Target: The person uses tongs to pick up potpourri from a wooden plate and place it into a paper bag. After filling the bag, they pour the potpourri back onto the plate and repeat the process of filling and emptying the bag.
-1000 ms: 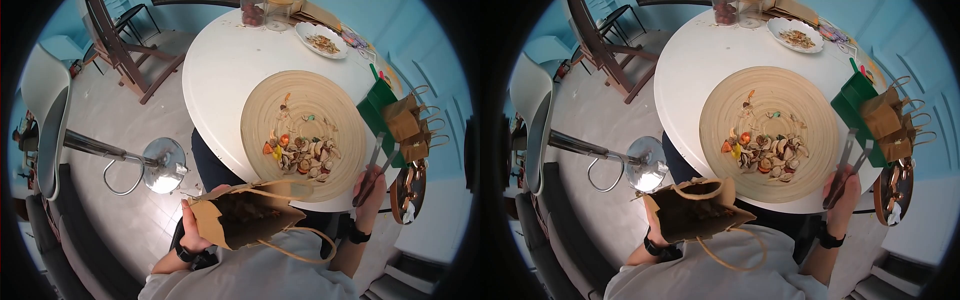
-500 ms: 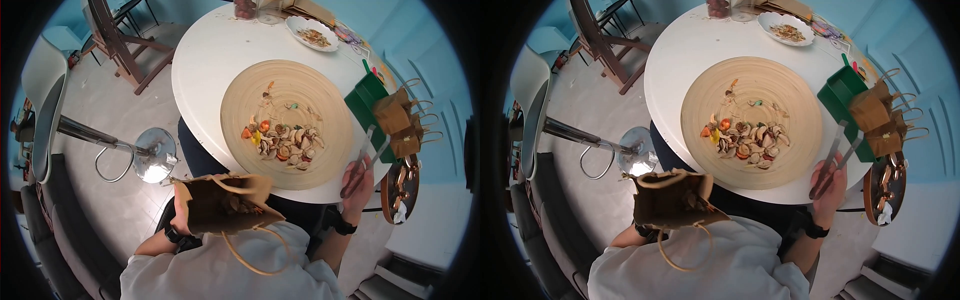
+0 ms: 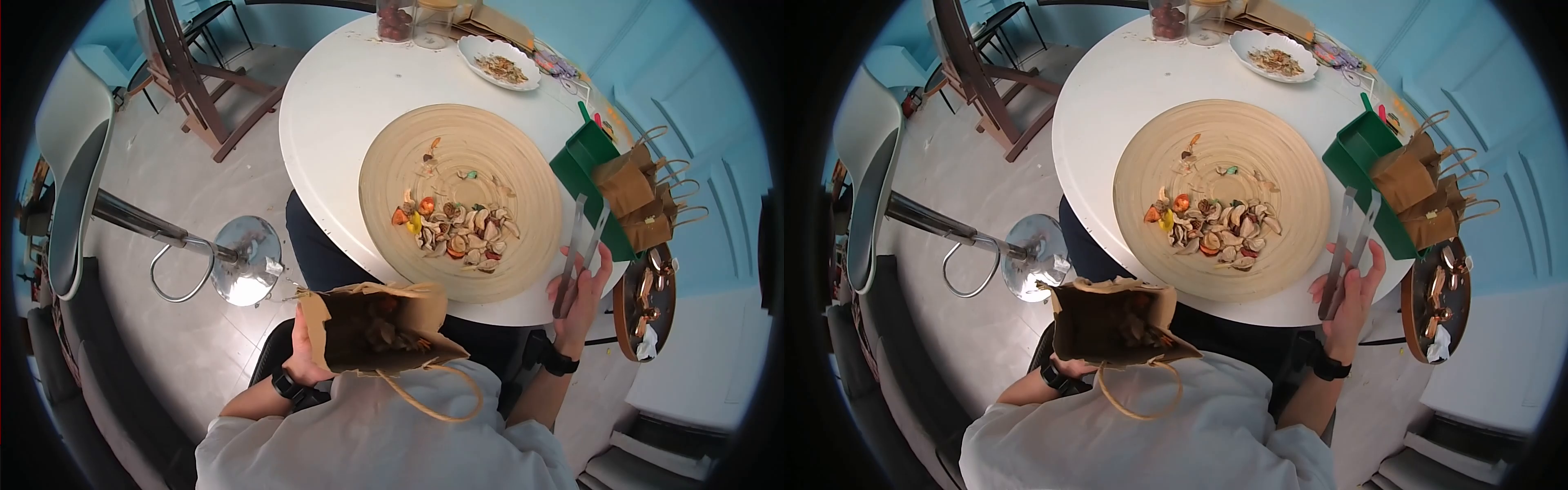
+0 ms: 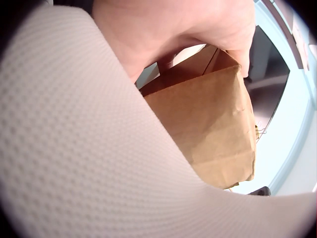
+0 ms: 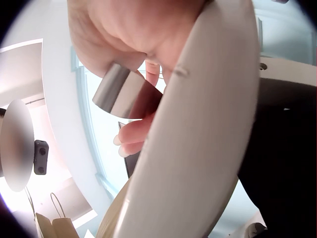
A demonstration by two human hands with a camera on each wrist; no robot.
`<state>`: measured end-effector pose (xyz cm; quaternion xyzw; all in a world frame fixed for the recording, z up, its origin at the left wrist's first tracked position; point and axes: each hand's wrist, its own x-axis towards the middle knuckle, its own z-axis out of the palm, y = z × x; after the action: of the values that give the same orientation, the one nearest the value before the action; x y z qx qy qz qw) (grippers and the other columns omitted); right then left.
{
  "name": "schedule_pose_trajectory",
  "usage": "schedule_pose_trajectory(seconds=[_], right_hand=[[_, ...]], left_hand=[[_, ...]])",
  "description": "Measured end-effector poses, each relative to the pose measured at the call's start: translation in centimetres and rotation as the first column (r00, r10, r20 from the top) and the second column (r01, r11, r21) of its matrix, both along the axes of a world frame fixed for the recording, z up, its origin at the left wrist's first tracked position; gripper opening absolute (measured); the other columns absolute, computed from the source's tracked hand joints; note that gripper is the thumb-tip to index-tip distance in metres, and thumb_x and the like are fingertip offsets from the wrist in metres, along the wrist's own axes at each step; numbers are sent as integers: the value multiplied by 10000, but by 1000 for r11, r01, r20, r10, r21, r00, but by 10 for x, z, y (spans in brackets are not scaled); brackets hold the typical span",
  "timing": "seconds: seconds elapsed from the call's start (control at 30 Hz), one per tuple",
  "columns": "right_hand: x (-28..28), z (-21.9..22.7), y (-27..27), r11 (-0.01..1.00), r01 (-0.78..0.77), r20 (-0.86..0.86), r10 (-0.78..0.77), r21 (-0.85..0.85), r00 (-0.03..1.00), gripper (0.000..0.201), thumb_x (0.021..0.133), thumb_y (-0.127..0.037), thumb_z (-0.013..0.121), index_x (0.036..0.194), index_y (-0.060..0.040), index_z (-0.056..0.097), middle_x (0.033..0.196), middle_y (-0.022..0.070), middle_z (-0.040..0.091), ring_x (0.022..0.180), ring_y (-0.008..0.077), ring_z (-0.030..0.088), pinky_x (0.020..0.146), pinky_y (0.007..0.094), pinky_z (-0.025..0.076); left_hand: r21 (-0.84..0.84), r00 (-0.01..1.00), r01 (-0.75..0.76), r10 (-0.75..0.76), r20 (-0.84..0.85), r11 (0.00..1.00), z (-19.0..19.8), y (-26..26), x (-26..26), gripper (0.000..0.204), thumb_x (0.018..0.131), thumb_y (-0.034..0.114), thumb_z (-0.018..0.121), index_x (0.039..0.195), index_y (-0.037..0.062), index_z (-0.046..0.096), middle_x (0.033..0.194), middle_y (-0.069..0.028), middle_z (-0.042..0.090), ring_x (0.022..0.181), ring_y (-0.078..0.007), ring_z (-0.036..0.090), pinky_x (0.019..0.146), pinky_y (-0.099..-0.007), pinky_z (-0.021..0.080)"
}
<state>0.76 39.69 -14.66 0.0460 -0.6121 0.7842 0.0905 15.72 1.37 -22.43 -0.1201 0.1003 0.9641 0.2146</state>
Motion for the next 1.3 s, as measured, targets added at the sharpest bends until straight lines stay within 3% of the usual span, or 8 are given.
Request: schedule_pose_trajectory(seconds=[0.17,0.23,0.43,0.57,0.8,0.93,1.03,1.3], right_hand=[[0,2,-4,1000,11,1,-11,11,1000,582,1035,-315,479,1501,-174,160,1272,253,555,593,184,640,467,230,479],[0,2,-4,1000,6,-16,-6,25,1000,601,1036,-324,472,1511,-161,142,1226,234,570,576,174,627,467,232,481],[-6,-6,16,964,-213,0,216,-159,976,619,1027,-451,427,1477,-55,272,1107,173,581,535,141,562,464,210,459],[-3,-16,24,967,-164,38,175,-194,984,658,1006,-521,428,1410,-3,387,1063,157,590,542,140,552,451,206,438],[5,52,-7,936,-150,-94,188,319,978,578,987,-406,571,1351,24,440,1008,130,614,703,145,592,619,228,465],[-9,79,-28,804,-113,-57,179,584,982,470,944,-228,657,1305,14,478,954,89,614,688,110,539,606,228,440],[-32,113,-56,226,11,-97,372,974,923,429,831,-169,765,1179,-13,569,814,64,586,610,155,557,548,267,443],[-67,119,-74,-39,75,-44,523,996,851,374,849,-239,745,1121,-34,591,810,105,630,641,269,628,553,332,481]], left_hand=[[192,997,-7,22,-77,981,13,3,-2,905,859,780,423,1512,158,347,1552,-94,362,1393,-320,375,1148,-535,274],[-199,1000,19,-17,13,980,31,5,-5,904,855,786,418,1506,162,361,1545,-89,375,1398,-310,367,1157,-529,255],[19,993,25,-27,114,1000,8,7,-8,903,854,789,413,1501,161,370,1540,-81,383,1403,-296,362,1158,-522,251],[26,997,5,-7,82,1000,7,5,-5,888,854,789,414,1491,171,388,1533,-73,397,1393,-287,378,1144,-521,275],[-84,996,-87,86,-15,993,18,-3,-2,843,847,792,431,1446,199,447,1473,-52,470,1325,-262,473,1090,-494,369],[-82,982,-169,160,-105,982,30,-3,-2,853,855,787,427,1461,187,415,1452,-46,486,1322,-252,478,1084,-482,387],[-206,966,-253,233,-117,945,32,0,-2,876,867,805,355,1488,189,375,1510,-57,422,1358,-274,433,1100,-497,361],[-313,938,-346,333,-93,885,49,6,-5,849,893,785,325,1487,180,358,1485,-50,445,1336,-257,452,1100,-477,365]])
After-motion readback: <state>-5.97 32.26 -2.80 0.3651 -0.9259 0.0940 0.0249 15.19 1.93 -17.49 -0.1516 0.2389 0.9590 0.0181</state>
